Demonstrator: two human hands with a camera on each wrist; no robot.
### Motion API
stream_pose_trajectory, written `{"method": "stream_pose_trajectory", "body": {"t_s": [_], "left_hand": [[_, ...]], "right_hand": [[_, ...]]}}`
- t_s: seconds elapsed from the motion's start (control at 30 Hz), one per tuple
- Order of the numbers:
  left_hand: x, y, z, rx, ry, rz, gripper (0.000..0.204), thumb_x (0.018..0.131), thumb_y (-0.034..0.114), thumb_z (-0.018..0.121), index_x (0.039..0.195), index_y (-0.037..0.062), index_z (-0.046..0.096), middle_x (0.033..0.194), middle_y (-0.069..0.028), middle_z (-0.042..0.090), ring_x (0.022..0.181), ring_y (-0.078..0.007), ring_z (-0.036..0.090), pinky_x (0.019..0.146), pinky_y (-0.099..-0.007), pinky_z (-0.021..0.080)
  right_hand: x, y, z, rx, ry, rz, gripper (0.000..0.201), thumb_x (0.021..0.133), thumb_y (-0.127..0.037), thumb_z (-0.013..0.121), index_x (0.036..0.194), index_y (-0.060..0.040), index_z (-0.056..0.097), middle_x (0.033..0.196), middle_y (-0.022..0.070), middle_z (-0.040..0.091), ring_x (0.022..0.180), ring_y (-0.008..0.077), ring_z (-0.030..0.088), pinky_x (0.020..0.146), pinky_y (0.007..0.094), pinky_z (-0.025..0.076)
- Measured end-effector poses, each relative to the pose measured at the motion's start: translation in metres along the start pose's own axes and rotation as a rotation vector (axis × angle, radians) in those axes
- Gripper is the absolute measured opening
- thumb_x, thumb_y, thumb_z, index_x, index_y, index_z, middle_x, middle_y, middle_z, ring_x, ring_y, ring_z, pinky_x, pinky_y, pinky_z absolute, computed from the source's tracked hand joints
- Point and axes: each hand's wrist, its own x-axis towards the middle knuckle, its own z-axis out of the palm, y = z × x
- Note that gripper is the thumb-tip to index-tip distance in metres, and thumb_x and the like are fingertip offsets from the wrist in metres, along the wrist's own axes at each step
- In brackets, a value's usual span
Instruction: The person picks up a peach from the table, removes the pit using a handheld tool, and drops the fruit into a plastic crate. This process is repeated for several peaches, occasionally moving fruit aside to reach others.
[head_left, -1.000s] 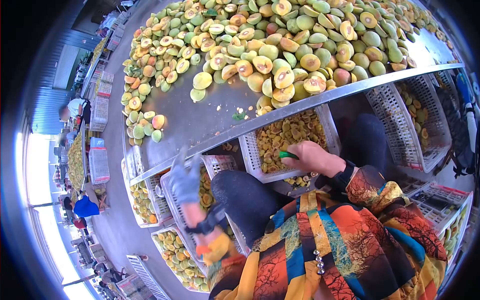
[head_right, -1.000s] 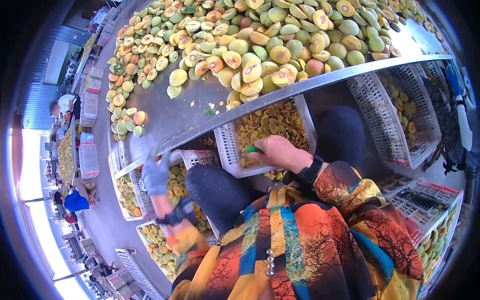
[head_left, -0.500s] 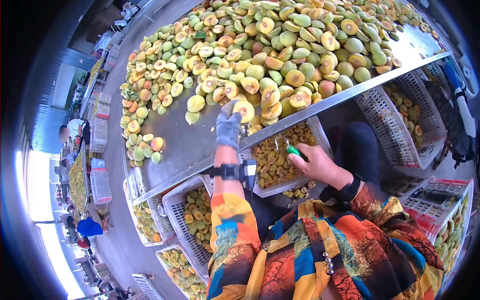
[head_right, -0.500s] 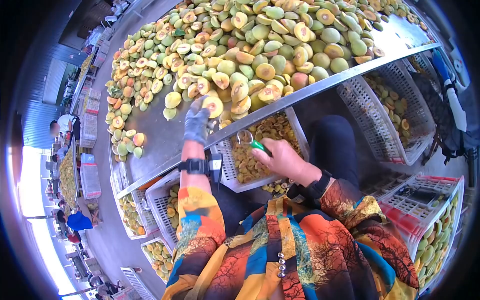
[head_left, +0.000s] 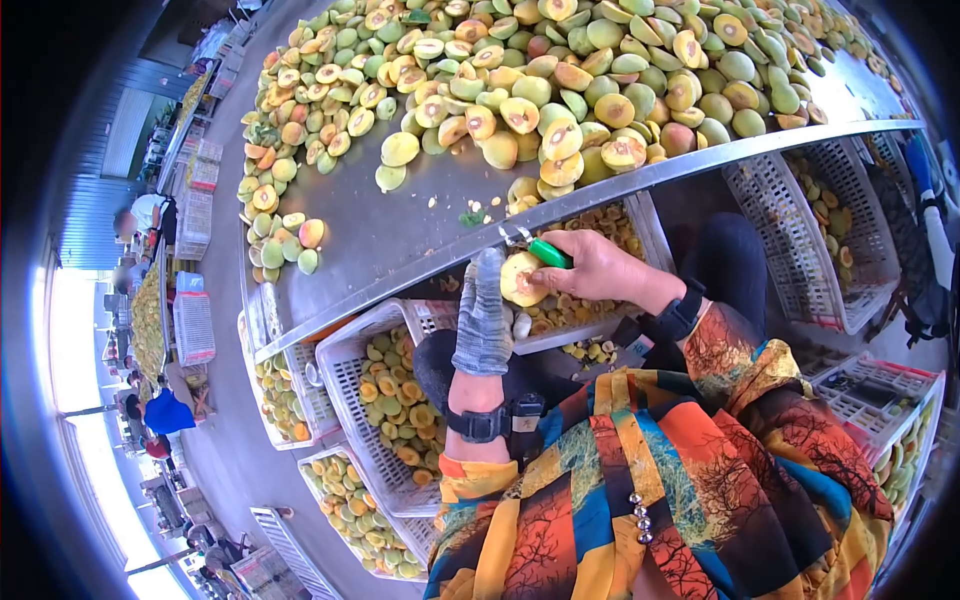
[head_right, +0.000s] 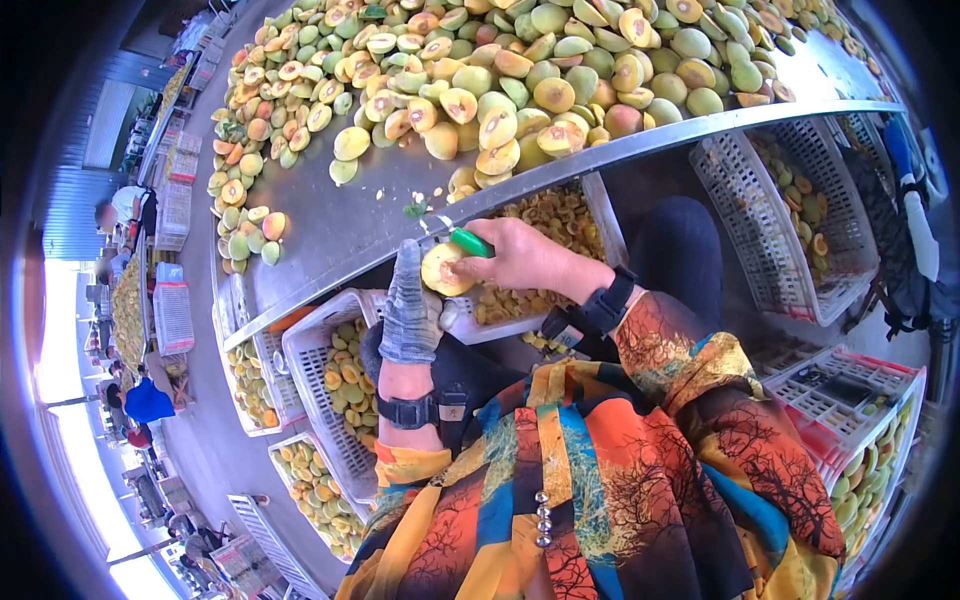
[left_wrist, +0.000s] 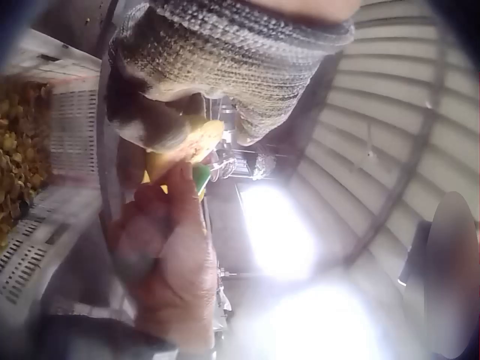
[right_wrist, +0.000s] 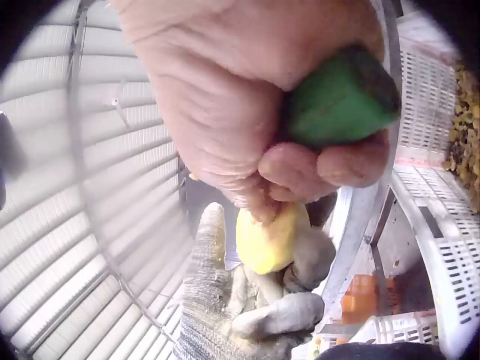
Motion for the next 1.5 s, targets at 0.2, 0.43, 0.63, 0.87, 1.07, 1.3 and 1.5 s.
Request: {"method": "stream_pose_trajectory", "body": {"t_s": [0.2, 0.43, 0.63, 0.87, 1.07, 1.3, 1.5], "left_hand": [[0.01, -0.014, 0.004, -0.23, 0.166, -0.077, 0.038, 0.083, 0.043, 0.045, 0.097, 0.0088, 0.055, 0.077, -0.0051, 0.06, 0.052, -0.0167, 0.055, 0.03, -0.0208, 0.035], [0.009, -0.021, 0.0, -0.326, 0.294, -0.079, 0.037, 0.081, 0.04, 0.051, 0.099, 0.0081, 0.054, 0.091, -0.004, 0.059, 0.075, -0.0165, 0.06, 0.056, -0.0256, 0.048], [0.011, -0.032, -0.009, -0.326, 0.252, 0.032, 0.039, 0.084, 0.039, 0.052, 0.105, 0.0057, 0.052, 0.091, -0.0074, 0.059, 0.076, -0.0175, 0.059, 0.061, -0.0273, 0.05], [0.022, -0.028, -0.023, -0.15, 0.049, 0.008, 0.047, 0.082, 0.049, 0.049, 0.096, 0.0041, 0.054, 0.078, -0.0091, 0.061, 0.065, -0.0204, 0.058, 0.063, -0.0307, 0.049], [0.027, -0.023, -0.032, 0.381, -0.261, 0.237, 0.048, 0.082, 0.048, 0.051, 0.094, 0.0011, 0.058, 0.081, -0.0102, 0.062, 0.066, -0.0173, 0.059, 0.062, -0.0266, 0.048], [0.012, -0.027, -0.008, -0.091, 0.015, 0.249, 0.043, 0.082, 0.043, 0.055, 0.082, 0.0005, 0.059, 0.077, -0.0103, 0.061, 0.062, -0.0186, 0.059, 0.06, -0.0288, 0.051], [0.022, -0.028, -0.017, -0.142, -0.01, 0.093, 0.058, 0.079, 0.059, 0.047, 0.076, 0.0016, 0.06, 0.067, -0.0098, 0.06, 0.059, -0.0195, 0.059, 0.056, -0.0299, 0.05]], "right_hand": [[-0.003, 0.001, 0.013, -0.242, 0.031, -0.116, 0.031, 0.084, -0.031, 0.053, 0.089, -0.0015, 0.046, 0.063, 0.0208, 0.055, 0.063, 0.0399, 0.055, 0.058, 0.0446, 0.043], [-0.029, -0.004, 0.032, -0.397, 0.038, -0.05, 0.034, 0.089, -0.033, 0.042, 0.079, -0.0009, 0.049, 0.055, 0.0206, 0.053, 0.054, 0.0385, 0.055, 0.051, 0.0468, 0.043], [-0.028, -0.007, 0.034, -0.487, 0.009, -0.052, 0.034, 0.089, -0.032, 0.042, 0.078, -0.0005, 0.05, 0.053, 0.0197, 0.053, 0.052, 0.038, 0.055, 0.049, 0.0467, 0.044], [-0.028, -0.004, 0.043, -0.435, -0.078, -0.02, 0.037, 0.089, -0.031, 0.041, 0.076, 0.0015, 0.052, 0.055, 0.0208, 0.054, 0.054, 0.0386, 0.055, 0.051, 0.0461, 0.044], [-0.029, 0.008, 0.043, -0.346, -0.336, 0.056, 0.039, 0.09, -0.033, 0.039, 0.08, 0.0011, 0.055, 0.063, 0.0219, 0.057, 0.062, 0.0394, 0.056, 0.059, 0.0462, 0.045], [-0.021, -0.007, 0.037, -0.098, -0.27, 0.172, 0.041, 0.091, -0.034, 0.035, 0.09, 0.001, 0.056, 0.073, 0.0214, 0.059, 0.073, 0.038, 0.058, 0.068, 0.0429, 0.045], [-0.024, -0.008, 0.033, 0.032, -0.35, 0.287, 0.047, 0.092, -0.04, 0.031, 0.086, 0.0004, 0.055, 0.06, 0.0129, 0.054, 0.049, 0.0242, 0.053, 0.048, 0.0346, 0.044]]}}
